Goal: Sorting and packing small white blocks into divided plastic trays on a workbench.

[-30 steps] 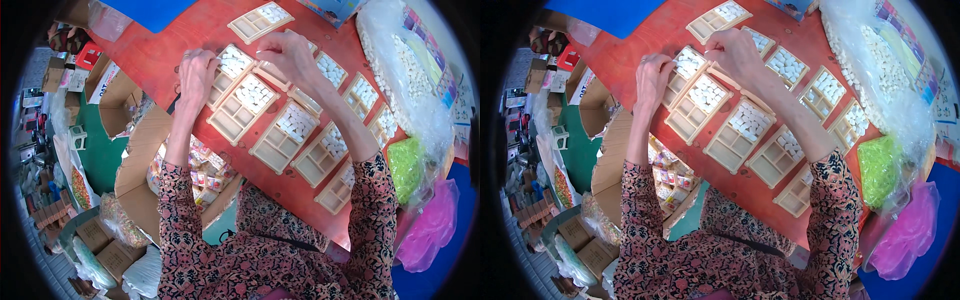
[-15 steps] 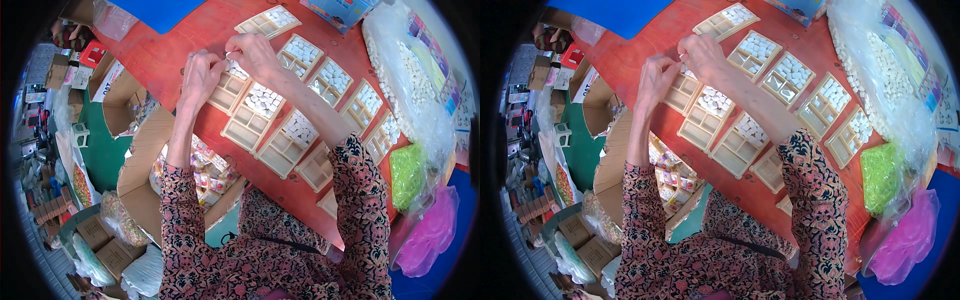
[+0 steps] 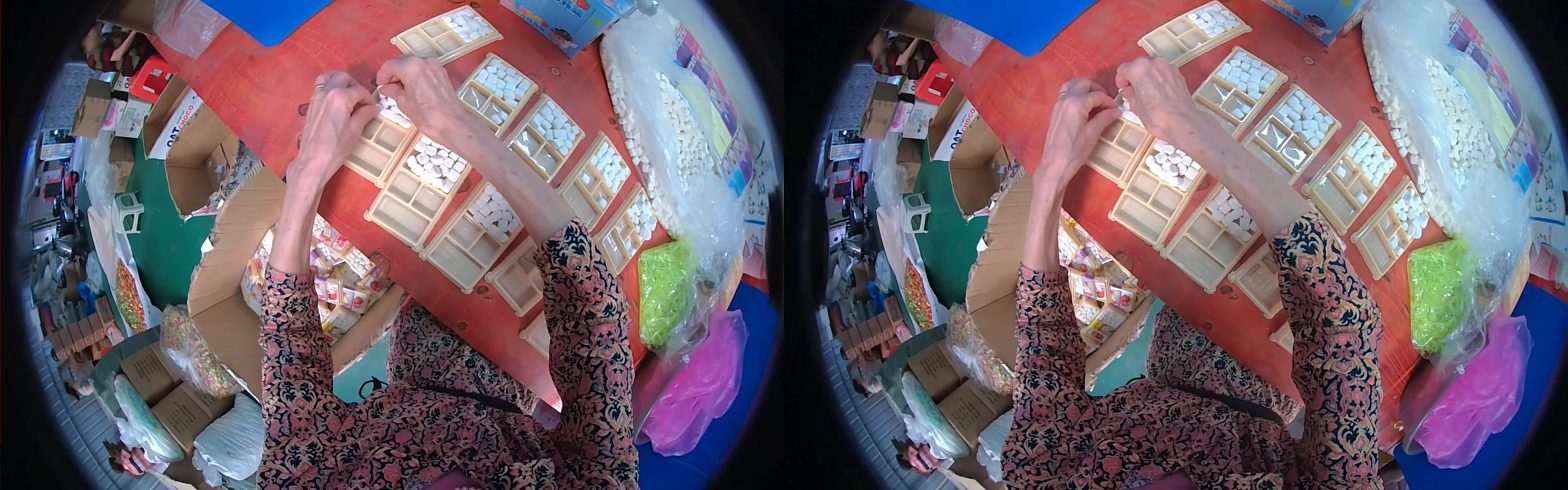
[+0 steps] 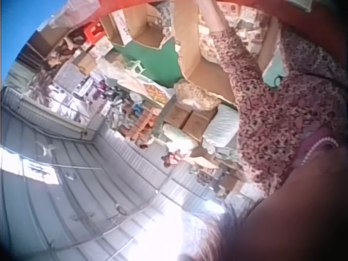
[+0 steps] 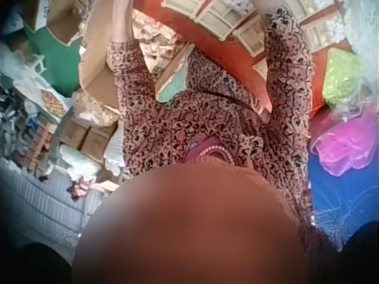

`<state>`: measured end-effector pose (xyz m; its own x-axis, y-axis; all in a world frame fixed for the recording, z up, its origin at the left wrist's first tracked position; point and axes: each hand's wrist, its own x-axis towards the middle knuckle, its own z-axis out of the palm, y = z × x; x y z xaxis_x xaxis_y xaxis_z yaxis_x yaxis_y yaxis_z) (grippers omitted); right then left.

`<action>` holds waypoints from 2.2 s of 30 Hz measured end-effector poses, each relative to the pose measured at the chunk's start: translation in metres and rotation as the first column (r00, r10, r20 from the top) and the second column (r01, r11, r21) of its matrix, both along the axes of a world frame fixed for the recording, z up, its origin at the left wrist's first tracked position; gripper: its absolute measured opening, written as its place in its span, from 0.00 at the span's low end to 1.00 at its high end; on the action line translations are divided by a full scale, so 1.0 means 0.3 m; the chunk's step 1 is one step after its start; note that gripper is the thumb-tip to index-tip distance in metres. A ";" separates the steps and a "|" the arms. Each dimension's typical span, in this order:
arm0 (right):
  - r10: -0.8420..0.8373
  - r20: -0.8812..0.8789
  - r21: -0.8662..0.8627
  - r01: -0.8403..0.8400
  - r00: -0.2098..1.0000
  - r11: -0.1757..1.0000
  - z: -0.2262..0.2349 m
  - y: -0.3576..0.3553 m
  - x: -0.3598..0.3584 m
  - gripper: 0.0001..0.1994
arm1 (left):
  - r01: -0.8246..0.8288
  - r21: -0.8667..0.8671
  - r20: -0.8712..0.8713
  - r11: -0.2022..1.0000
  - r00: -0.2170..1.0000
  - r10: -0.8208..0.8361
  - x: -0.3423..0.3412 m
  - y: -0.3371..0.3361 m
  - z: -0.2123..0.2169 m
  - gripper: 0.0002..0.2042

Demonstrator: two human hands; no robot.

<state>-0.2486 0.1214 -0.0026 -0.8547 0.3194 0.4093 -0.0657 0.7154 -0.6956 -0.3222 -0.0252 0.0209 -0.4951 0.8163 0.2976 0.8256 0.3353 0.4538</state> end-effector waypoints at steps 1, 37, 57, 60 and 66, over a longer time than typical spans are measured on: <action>0.010 0.009 0.013 -0.010 1.000 1.000 -0.004 0.005 0.001 0.05 | 0.000 0.001 0.002 1.000 1.000 0.000 0.008 0.001 0.001 0.06; 0.011 0.036 -0.015 -0.011 0.999 1.000 0.011 0.036 0.057 0.03 | -0.047 0.105 -0.028 0.993 0.998 0.050 0.024 0.030 -0.017 0.04; 0.012 -0.004 -0.207 -0.013 1.000 0.978 0.033 0.014 0.074 0.02 | -0.010 0.046 -0.131 0.999 0.991 0.016 0.107 -0.004 -0.036 0.11; -0.011 -0.013 -0.212 0.008 1.000 0.977 0.034 0.008 0.045 0.03 | -0.017 0.065 -0.133 0.998 0.991 0.026 0.106 -0.001 -0.049 0.11; 0.010 -0.018 0.026 -0.009 1.000 1.000 -0.011 -0.002 0.007 0.02 | 0.037 0.117 -0.172 0.992 0.985 -0.016 0.098 0.006 -0.051 0.10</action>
<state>-0.2466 0.1208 -0.0058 -0.8501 0.3004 0.4326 -0.0850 0.7324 -0.6755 -0.2928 -0.0234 0.0055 -0.4078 0.7818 0.4717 0.9019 0.2644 0.3415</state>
